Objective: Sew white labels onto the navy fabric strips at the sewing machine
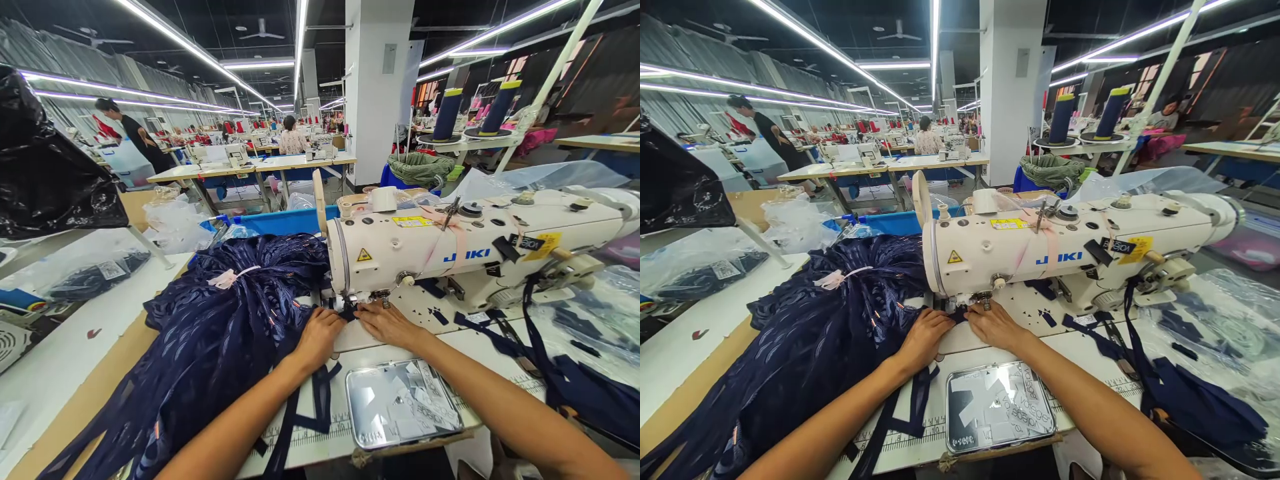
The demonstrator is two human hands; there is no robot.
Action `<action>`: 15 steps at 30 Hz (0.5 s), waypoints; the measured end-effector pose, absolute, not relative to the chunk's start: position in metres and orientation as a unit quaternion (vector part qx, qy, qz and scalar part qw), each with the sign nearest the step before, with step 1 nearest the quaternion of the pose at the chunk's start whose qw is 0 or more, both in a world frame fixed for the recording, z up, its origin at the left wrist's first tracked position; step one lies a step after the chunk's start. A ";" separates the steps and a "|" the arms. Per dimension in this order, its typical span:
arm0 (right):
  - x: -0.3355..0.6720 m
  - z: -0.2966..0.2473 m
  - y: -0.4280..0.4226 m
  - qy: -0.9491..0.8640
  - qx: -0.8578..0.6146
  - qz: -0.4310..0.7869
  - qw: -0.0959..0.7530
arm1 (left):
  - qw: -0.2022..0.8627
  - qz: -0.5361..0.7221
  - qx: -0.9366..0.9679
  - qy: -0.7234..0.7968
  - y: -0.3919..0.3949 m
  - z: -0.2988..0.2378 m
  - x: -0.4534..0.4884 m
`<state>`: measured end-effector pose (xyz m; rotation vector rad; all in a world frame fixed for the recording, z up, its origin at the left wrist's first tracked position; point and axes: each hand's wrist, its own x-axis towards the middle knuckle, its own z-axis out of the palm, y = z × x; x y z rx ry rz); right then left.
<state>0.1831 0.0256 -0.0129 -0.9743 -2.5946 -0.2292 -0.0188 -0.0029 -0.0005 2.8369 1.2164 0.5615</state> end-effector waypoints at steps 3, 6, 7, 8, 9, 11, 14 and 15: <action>0.181 -0.014 0.023 -0.917 -0.328 -0.095 0.204 | 0.005 0.172 0.896 0.409 0.000 0.004 -0.019; 0.180 -0.015 0.023 -0.914 -0.330 -0.077 0.223 | 0.000 0.151 0.891 0.427 -0.001 0.005 -0.014; 0.181 -0.016 0.024 -0.912 -0.329 -0.060 0.237 | 0.000 0.144 0.890 0.432 -0.001 0.005 -0.013; 0.182 -0.016 0.025 -0.909 -0.326 -0.039 0.254 | 0.002 0.139 0.889 0.436 -0.002 0.005 -0.011; 0.184 -0.016 0.027 -0.906 -0.323 -0.016 0.273 | 0.005 0.135 0.889 0.438 -0.002 0.005 -0.011; 0.187 -0.015 0.030 -0.900 -0.309 0.025 0.305 | 0.015 0.129 0.890 0.438 -0.002 0.005 -0.010; 0.191 -0.014 0.033 -0.905 -0.278 0.049 0.317 | 0.025 0.119 0.890 0.440 -0.003 0.008 -0.010; 0.192 -0.014 0.033 -0.909 -0.271 0.046 0.313 | 0.025 0.113 0.890 0.442 -0.003 0.008 -0.009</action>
